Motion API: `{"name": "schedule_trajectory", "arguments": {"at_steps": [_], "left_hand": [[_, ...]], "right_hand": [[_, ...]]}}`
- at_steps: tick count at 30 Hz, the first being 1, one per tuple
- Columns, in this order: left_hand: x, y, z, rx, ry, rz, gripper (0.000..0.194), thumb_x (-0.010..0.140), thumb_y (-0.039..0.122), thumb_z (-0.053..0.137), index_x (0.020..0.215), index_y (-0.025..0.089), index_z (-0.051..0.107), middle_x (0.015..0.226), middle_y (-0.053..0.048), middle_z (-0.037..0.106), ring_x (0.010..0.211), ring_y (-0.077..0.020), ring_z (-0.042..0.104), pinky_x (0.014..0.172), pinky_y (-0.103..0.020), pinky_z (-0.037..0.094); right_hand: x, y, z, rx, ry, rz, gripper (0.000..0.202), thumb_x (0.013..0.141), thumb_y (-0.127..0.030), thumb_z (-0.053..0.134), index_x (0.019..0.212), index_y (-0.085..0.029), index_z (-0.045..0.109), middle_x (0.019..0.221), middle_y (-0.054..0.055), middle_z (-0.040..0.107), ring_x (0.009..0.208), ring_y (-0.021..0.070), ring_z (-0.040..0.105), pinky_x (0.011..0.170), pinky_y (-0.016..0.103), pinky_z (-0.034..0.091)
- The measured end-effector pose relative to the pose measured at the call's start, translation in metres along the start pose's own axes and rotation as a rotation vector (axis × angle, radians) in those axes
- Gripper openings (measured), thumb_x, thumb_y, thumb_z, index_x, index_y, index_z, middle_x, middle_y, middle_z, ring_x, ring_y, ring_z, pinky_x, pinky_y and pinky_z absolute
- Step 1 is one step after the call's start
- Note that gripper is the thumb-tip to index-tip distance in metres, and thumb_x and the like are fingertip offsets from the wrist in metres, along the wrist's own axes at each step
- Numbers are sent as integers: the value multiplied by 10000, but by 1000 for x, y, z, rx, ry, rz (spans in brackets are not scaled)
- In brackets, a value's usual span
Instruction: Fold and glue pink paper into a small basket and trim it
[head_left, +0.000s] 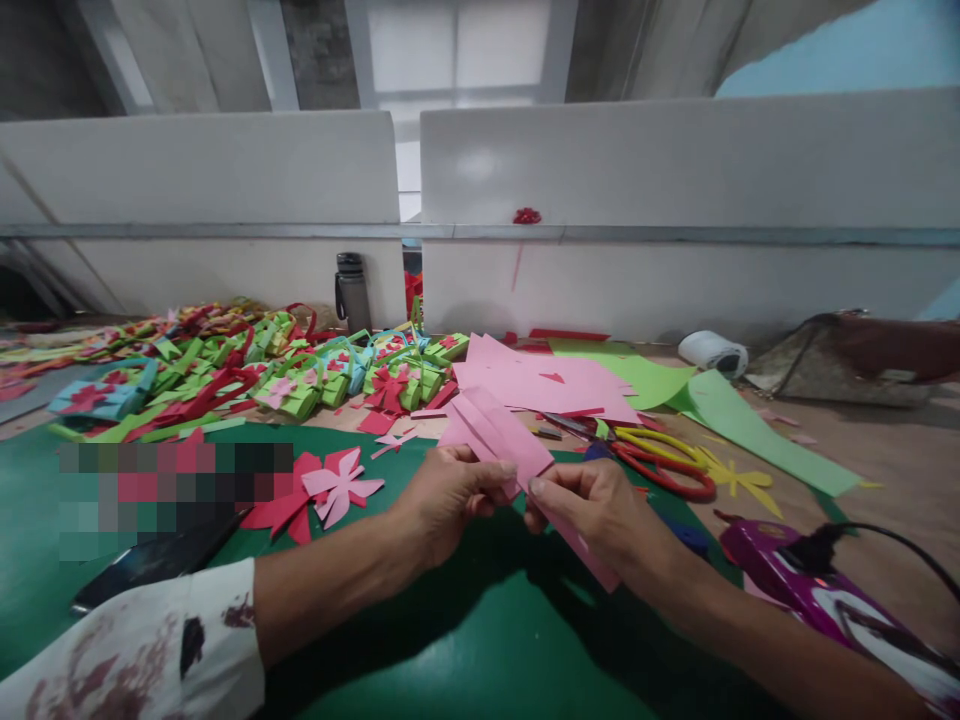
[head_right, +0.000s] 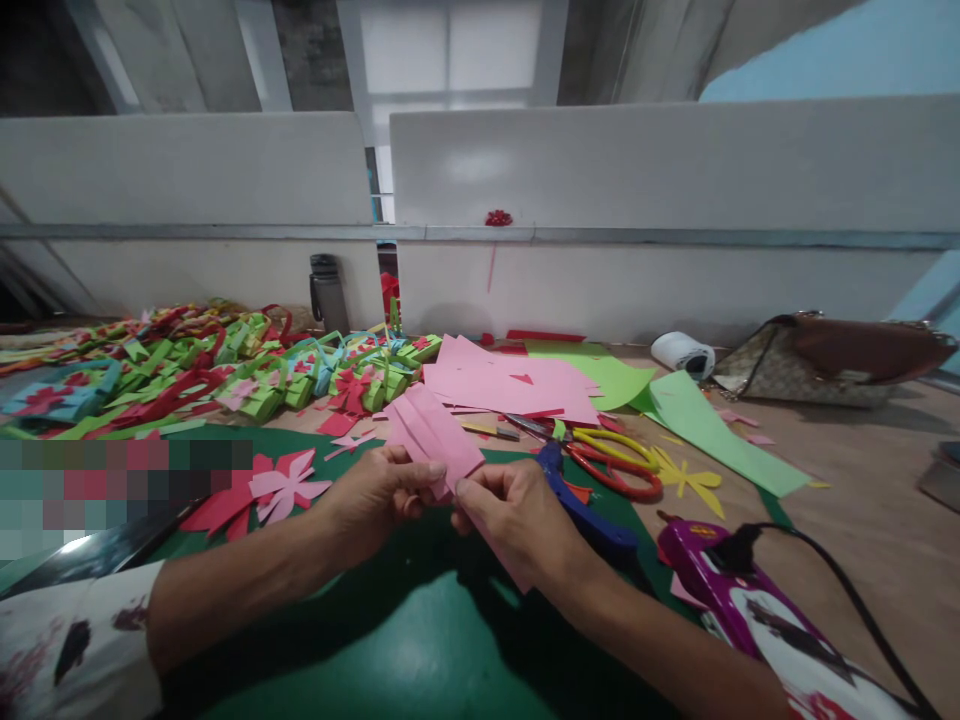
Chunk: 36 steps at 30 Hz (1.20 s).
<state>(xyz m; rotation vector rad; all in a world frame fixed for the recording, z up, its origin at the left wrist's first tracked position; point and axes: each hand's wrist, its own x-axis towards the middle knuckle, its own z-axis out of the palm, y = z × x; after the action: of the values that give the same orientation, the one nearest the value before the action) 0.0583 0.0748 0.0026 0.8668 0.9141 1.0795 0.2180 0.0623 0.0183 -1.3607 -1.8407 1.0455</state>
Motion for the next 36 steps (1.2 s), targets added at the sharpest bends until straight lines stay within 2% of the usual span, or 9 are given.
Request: {"name": "schedule_trajectory", "arguments": {"at_steps": [9,16,26,36], "left_hand": [[0,3,0,67,40,-42,204,571,183,735,571,139,536,498,22,546,449,-79,497,434,-194,235],[0,1,0,49,14,-36,170,571,166,715,566,133,549,501,8,552,463,-87,507,453,-202,270],[-1,1,1,46,-7,-48,174,556,170,718,576,130,550,532,1,562,472,-84,493,440,-201,232],[-2,0,2,40,14,-38,205,545,208,754,567,128,566,539,-4,573,493,-89,497,460,-207,278]], "right_hand": [[-1,-4,0,-33,-3,7,282,741,-301,492,536,-162,627,543,26,635,483,116,468,483,237,334],[-1,-4,0,-47,-6,8,293,747,-289,494,517,-157,619,501,6,599,445,95,422,455,223,311],[1,0,-1,-71,-18,-13,281,740,-266,486,505,-157,594,503,10,591,458,100,429,460,227,313],[3,5,-2,-122,-15,-26,277,737,-261,466,501,-162,572,479,-11,549,449,94,407,449,220,292]]}}
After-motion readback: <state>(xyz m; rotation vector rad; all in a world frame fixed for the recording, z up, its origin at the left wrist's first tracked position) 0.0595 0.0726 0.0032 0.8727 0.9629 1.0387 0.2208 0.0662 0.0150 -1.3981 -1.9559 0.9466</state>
